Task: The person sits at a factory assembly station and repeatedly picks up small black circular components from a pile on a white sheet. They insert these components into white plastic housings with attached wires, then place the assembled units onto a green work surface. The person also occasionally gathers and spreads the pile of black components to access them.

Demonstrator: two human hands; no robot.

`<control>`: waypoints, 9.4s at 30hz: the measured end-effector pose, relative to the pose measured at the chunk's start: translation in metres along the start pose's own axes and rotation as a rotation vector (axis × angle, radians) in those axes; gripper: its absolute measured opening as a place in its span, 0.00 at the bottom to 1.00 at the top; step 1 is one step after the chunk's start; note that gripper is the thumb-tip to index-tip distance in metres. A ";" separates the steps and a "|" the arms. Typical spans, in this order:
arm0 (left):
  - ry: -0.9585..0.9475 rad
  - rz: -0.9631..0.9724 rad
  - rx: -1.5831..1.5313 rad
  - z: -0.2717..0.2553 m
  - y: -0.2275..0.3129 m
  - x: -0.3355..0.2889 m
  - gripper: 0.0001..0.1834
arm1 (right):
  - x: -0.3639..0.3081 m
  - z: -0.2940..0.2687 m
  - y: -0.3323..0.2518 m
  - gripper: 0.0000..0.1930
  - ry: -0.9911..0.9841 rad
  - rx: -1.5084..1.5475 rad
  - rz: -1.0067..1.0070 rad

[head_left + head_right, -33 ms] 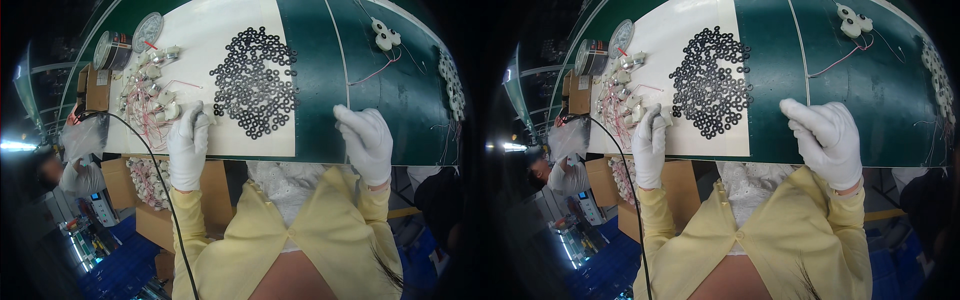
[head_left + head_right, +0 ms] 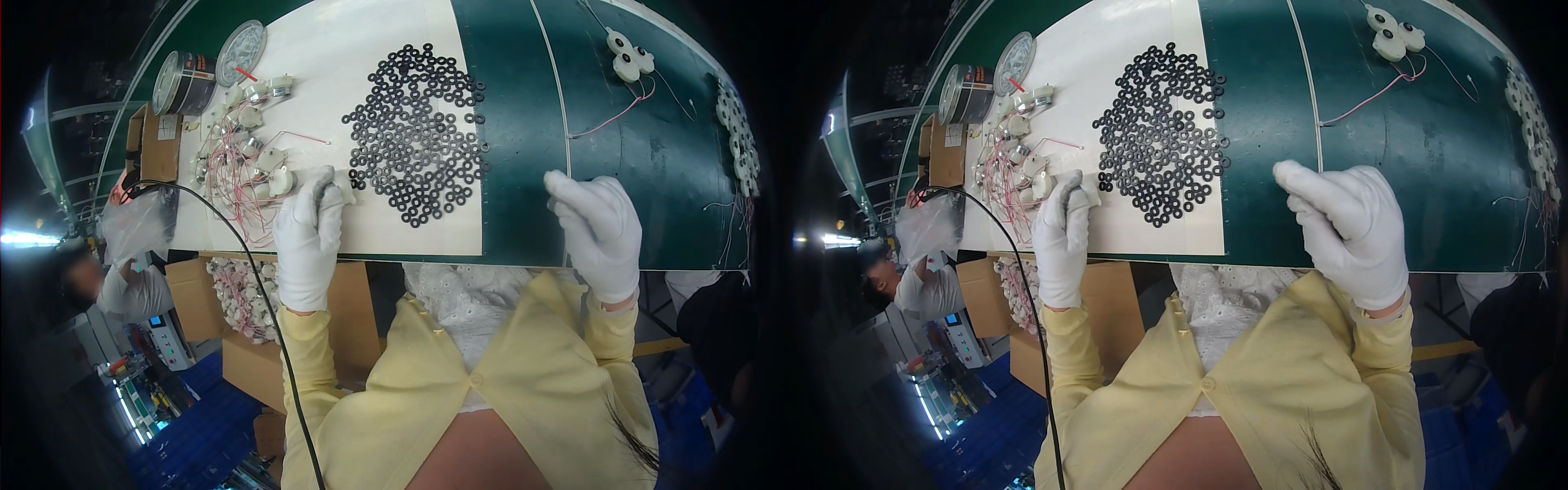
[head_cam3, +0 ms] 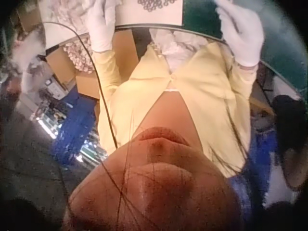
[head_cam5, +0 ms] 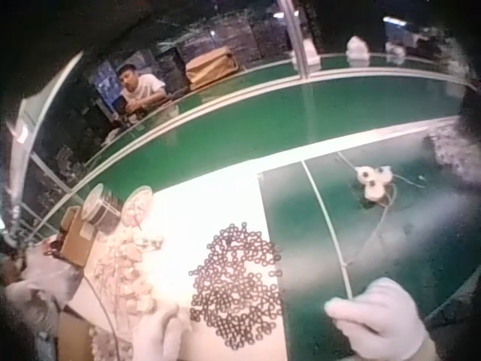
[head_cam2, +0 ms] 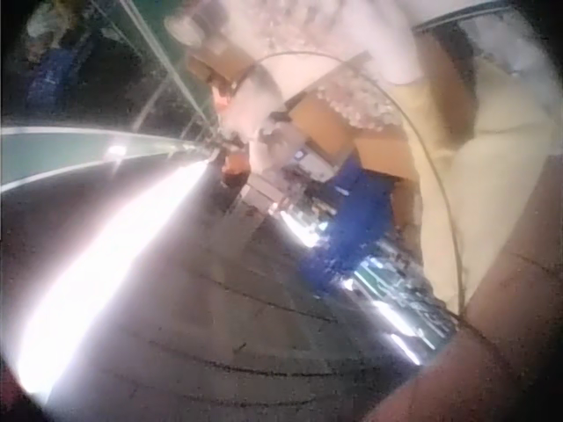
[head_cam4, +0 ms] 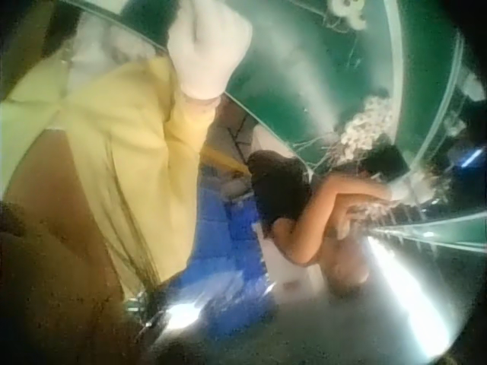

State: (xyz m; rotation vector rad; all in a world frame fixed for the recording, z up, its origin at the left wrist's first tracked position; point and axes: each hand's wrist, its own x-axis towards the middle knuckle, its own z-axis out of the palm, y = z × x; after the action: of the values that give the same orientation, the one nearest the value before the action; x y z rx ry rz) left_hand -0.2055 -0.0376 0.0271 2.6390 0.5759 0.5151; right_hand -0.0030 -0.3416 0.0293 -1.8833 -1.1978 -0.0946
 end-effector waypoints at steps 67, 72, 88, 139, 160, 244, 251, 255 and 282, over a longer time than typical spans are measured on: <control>-0.527 0.239 -0.718 -0.008 0.104 -0.028 0.25 | 0.062 -0.107 0.098 0.26 -0.106 -0.485 0.329; -0.450 0.230 -0.666 -0.005 0.092 -0.034 0.23 | 0.057 -0.107 0.092 0.24 -0.094 -0.446 0.548; 0.113 0.092 0.568 -0.026 -0.036 0.140 0.16 | 0.023 -0.080 0.044 0.22 0.186 -0.165 0.450; -0.144 -0.284 -0.285 -0.003 0.030 -0.003 0.15 | 0.002 -0.064 0.051 0.19 0.208 -0.073 0.355; -0.033 -0.486 -0.707 -0.013 0.033 -0.031 0.20 | -0.001 -0.068 0.035 0.19 0.338 0.019 0.404; 0.466 -0.134 0.247 0.011 -0.017 0.004 0.18 | 0.017 -0.033 -0.014 0.24 0.216 0.140 0.547; 0.351 -0.049 0.495 0.017 -0.013 -0.001 0.25 | 0.014 -0.021 -0.018 0.24 0.179 0.263 0.559; 0.488 0.020 0.375 0.006 -0.013 -0.005 0.31 | 0.011 -0.014 -0.016 0.22 0.152 0.193 0.441; -0.103 -0.085 -0.289 -0.037 0.047 -0.020 0.07 | 0.003 -0.003 0.005 0.16 0.108 0.264 0.382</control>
State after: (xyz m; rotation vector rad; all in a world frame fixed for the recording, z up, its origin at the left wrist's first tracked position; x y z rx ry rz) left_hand -0.2234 -0.0755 0.0742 2.3417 0.5351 0.4014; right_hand 0.0042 -0.3424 0.0296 -1.8117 -0.7232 0.1612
